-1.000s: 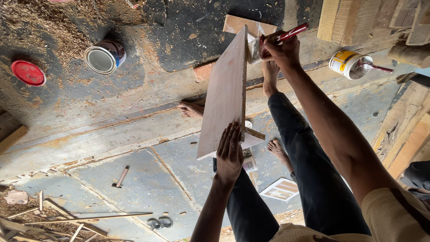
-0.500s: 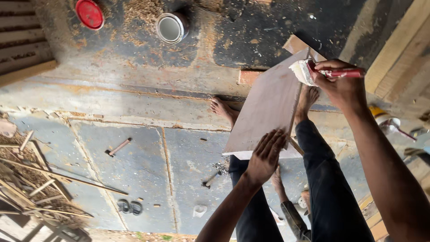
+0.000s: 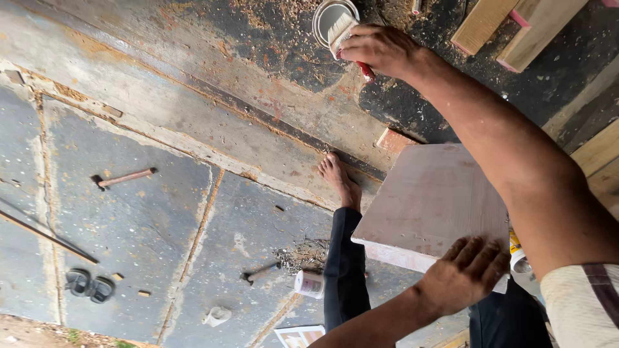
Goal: The person paints a small wooden box with a brush, dipping the brush into a paint can and applying paint to the interior and exterior surfaces. They rotate the box by hand to reach different sides while working on a workshop floor.
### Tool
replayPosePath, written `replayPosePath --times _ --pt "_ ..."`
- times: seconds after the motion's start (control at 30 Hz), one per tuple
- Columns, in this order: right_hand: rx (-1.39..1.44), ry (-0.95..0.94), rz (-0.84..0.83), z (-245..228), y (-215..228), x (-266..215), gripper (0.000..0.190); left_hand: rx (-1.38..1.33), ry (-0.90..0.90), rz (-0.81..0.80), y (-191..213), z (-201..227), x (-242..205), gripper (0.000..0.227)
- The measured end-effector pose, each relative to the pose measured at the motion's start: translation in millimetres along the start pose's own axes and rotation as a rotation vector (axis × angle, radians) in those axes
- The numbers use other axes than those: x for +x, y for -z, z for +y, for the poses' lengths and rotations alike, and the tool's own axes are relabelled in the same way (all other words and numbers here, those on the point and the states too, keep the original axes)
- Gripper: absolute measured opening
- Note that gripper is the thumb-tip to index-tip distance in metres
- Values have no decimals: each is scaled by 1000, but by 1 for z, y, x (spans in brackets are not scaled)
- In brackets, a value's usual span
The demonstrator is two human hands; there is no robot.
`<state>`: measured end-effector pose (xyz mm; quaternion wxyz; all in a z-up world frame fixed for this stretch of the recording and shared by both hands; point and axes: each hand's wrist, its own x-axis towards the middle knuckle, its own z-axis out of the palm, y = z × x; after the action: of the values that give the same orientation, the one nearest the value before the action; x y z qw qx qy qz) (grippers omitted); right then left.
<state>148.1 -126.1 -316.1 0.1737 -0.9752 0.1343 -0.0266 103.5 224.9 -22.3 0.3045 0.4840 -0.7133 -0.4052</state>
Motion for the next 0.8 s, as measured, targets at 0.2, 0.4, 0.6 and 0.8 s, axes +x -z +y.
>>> replayPosePath --times 0.2,0.4,0.6,0.8 --pt "153 -116 107 21 -53 7 10 23 25 37 2 -1 -8 34" --pt "298 -262 250 40 -68 16 1 -3 42 21 -4 1 -9 35" --pt "427 -336 154 45 -56 22 10 -15 43 10 -4 2 -9 34" --pt "359 -308 268 43 -79 23 8 -11 47 -3 -4 5 -3 36"
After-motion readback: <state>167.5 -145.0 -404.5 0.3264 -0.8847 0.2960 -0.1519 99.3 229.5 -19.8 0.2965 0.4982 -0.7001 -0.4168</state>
